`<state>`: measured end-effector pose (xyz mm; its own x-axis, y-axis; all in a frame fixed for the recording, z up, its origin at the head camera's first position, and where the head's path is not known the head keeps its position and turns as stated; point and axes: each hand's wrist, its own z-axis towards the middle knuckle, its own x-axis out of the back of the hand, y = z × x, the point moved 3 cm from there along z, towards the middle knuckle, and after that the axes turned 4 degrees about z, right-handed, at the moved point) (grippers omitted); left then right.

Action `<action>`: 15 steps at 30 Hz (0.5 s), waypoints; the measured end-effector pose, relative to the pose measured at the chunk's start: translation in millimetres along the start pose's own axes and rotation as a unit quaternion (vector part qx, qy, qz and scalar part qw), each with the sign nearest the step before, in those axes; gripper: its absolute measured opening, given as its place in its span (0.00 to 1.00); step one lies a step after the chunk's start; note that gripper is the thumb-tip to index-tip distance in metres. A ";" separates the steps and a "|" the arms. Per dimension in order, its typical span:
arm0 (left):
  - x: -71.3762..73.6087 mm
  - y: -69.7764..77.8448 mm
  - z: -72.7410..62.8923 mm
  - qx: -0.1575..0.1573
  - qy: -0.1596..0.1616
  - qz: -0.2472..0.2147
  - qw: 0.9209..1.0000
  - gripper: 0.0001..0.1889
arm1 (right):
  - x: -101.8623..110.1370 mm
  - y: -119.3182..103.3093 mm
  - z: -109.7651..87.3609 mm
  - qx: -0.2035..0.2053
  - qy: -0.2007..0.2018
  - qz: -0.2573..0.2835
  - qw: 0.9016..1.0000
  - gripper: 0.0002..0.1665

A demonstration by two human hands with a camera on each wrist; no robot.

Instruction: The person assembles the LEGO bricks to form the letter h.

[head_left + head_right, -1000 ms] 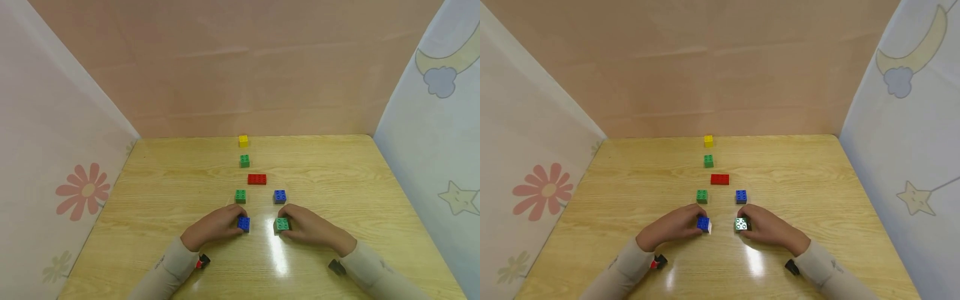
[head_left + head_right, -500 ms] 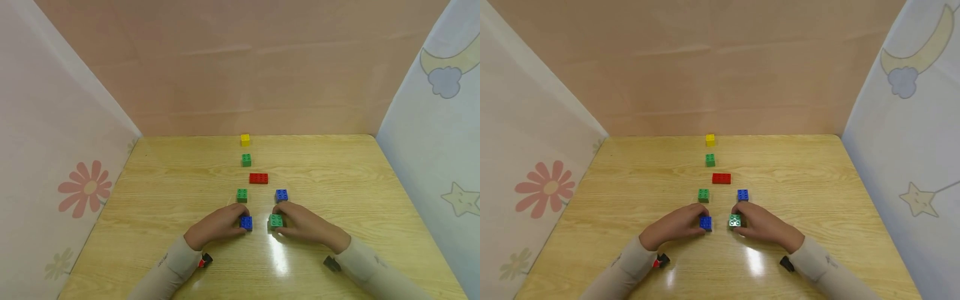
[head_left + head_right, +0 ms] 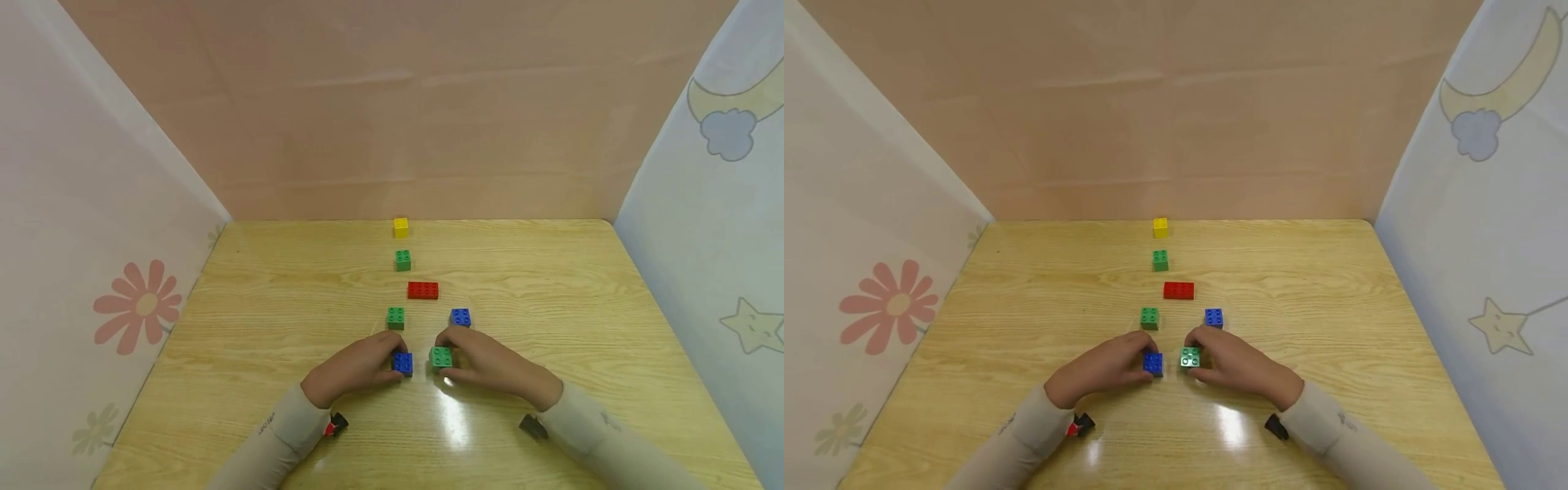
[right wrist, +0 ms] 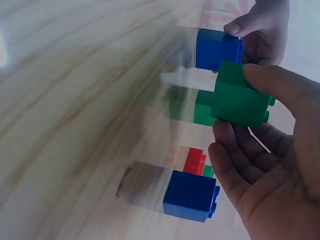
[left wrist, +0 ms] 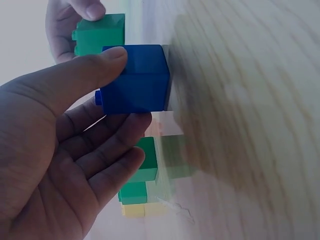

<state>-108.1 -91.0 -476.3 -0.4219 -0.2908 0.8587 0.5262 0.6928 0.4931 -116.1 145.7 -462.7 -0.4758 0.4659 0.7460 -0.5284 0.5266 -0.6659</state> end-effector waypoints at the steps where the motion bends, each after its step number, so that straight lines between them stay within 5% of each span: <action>1: 0.1 0.2 0.0 -0.001 0.000 -0.002 1.000 0.17 | 0.0 -0.9 0.5 0.003 0.000 0.001 1.000 0.23; 15: 0.5 -1.2 0.4 -0.003 0.000 -0.011 1.000 0.17 | -2.8 -15.2 10.0 0.042 0.017 0.043 0.998 0.22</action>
<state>-109.3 -91.8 -476.5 -0.4332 -0.3059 0.8478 0.5206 0.6829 0.5125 -113.8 129.2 -454.7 -0.4988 0.5318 0.6844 -0.5438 0.4228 -0.7249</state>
